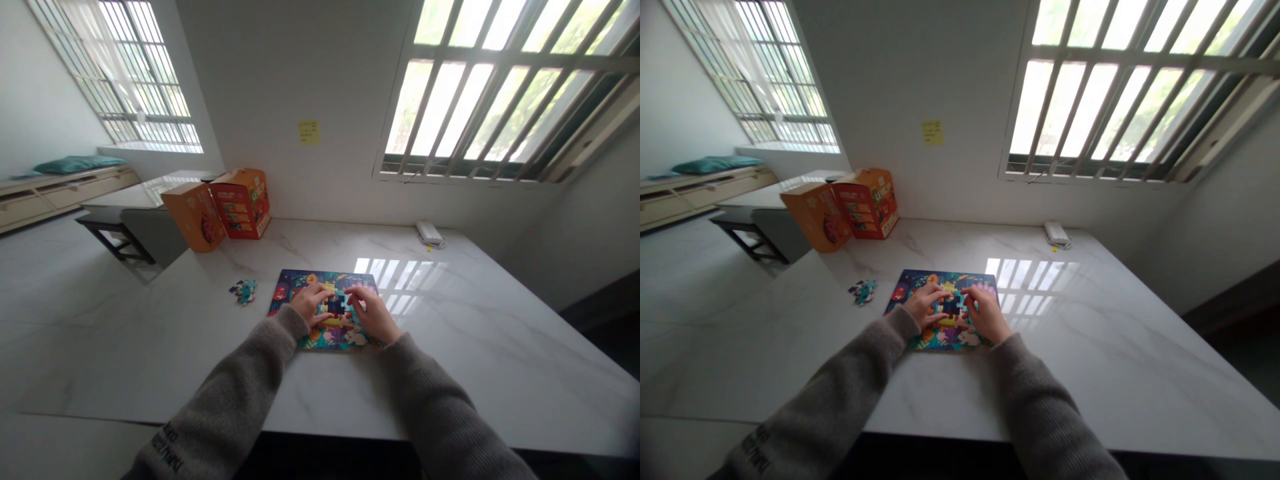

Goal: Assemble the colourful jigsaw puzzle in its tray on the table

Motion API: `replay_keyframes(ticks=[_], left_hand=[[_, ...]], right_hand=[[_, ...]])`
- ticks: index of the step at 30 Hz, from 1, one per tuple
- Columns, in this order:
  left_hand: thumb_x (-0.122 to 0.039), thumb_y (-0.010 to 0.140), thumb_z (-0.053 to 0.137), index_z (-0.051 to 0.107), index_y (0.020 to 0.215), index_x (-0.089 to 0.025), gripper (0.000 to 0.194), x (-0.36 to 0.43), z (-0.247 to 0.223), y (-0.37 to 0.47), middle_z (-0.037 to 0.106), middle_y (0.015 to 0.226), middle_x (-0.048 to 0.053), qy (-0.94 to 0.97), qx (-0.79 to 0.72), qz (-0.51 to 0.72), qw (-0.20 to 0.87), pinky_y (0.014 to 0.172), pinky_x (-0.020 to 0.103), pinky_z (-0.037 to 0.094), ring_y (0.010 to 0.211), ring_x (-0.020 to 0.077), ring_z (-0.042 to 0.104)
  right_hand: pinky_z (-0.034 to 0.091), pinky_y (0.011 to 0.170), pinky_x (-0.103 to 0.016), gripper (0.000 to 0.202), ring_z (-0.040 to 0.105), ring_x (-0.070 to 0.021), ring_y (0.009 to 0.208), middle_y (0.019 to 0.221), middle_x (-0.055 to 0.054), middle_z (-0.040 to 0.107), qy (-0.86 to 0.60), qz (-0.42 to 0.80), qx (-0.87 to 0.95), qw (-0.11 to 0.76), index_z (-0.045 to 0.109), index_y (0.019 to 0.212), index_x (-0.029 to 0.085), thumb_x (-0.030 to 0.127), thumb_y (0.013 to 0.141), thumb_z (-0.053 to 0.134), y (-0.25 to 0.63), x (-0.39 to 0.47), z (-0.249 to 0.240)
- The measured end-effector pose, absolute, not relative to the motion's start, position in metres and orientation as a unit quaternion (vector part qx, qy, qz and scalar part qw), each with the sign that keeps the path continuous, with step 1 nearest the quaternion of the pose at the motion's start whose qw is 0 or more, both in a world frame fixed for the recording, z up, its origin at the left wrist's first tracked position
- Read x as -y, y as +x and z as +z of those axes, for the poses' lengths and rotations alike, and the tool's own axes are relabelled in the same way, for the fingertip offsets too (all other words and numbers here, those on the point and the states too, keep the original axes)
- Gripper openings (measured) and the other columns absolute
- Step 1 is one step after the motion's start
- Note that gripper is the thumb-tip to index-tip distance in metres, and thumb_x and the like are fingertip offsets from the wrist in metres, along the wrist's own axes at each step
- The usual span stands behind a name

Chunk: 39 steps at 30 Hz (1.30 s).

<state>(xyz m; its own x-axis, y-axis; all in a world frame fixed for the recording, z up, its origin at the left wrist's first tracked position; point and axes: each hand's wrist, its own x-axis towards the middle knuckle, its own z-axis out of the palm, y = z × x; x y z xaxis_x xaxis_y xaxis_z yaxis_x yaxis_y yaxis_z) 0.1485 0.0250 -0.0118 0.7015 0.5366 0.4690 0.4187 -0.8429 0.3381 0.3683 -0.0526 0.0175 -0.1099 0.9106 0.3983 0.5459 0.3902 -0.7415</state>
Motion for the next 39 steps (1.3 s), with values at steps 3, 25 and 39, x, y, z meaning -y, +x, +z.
replay_keyframes(ticks=[3,25,39], left_hand=[[-0.033,0.081,0.073,0.062,0.124,-0.018,0.046,-0.022,-0.004,0.147,0.061,0.108,0.012,0.912,-0.241,0.317,0.099,0.092,0.040,0.051,0.101,0.0261,0.059],[-0.035,0.079,0.074,0.069,0.114,-0.019,0.039,-0.060,0.017,0.080,0.057,0.101,0.007,0.845,-0.403,0.339,0.090,0.093,0.039,0.050,0.097,0.0232,0.058],[-0.038,0.079,0.077,0.065,0.123,-0.025,0.048,-0.023,0.004,0.135,0.061,0.111,0.008,0.908,-0.355,0.209,0.069,0.092,0.041,0.044,0.108,0.0277,0.056]], right_hand=[[0.054,0.070,-0.031,0.023,0.066,-0.0158,0.067,0.083,-0.003,0.066,-0.513,0.225,0.706,0.434,0.063,0.108,0.022,0.029,0.096,0.045,0.367,0.054,0.020],[0.048,0.074,-0.031,0.023,0.063,-0.0188,0.081,0.088,-0.005,0.069,-0.541,0.138,0.723,0.406,0.067,0.106,0.022,0.023,0.095,0.047,0.379,0.048,0.016],[0.048,0.081,-0.033,0.028,0.061,-0.0194,0.085,0.096,-0.007,0.067,-0.513,0.133,0.755,0.386,0.062,0.117,0.018,0.021,0.091,0.051,0.349,0.040,0.015]])
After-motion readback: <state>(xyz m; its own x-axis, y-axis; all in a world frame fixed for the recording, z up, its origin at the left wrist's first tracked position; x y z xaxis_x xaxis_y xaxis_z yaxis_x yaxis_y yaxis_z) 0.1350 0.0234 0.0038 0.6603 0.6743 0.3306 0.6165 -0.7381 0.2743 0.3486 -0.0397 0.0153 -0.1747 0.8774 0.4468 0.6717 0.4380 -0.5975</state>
